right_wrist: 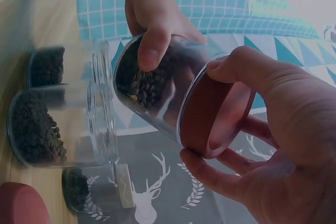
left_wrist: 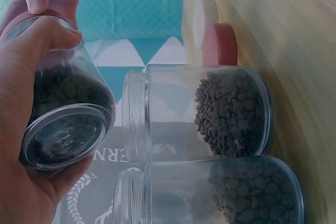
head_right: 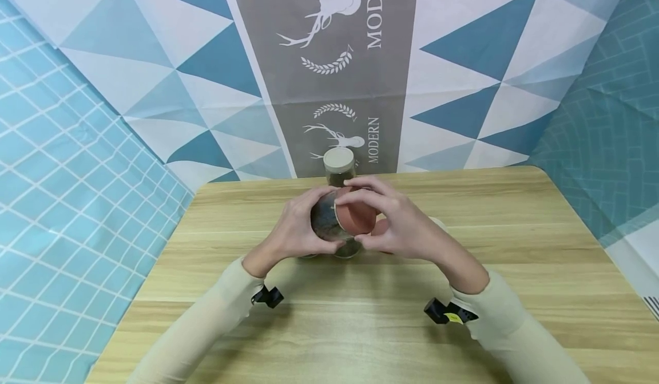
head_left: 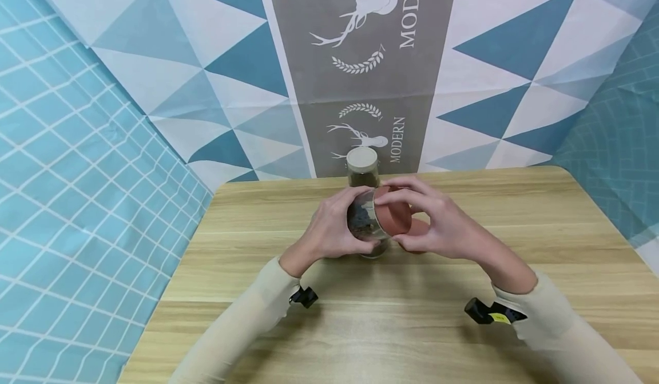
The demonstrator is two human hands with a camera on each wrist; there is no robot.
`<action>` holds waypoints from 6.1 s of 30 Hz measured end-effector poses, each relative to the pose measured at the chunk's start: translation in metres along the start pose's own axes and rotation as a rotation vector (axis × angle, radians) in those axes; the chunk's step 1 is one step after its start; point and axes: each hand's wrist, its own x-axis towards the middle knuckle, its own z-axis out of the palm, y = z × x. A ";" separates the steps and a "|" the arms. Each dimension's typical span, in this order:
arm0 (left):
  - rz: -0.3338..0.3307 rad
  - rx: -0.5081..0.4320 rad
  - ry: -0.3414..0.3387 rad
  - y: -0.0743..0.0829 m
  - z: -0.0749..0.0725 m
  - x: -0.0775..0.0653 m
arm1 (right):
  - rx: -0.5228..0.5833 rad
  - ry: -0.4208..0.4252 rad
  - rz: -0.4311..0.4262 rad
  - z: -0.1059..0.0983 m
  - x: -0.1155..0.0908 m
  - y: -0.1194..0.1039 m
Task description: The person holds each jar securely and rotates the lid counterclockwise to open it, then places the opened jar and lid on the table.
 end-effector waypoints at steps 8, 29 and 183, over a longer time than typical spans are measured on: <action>0.016 0.001 0.007 0.001 -0.001 0.000 | -0.017 -0.016 0.007 -0.001 -0.002 0.000; 0.014 0.002 0.006 -0.002 -0.003 -0.001 | 0.189 0.040 0.441 -0.006 -0.004 -0.005; 0.029 0.006 -0.003 -0.001 -0.001 0.002 | 0.182 -0.045 0.429 -0.004 0.007 -0.011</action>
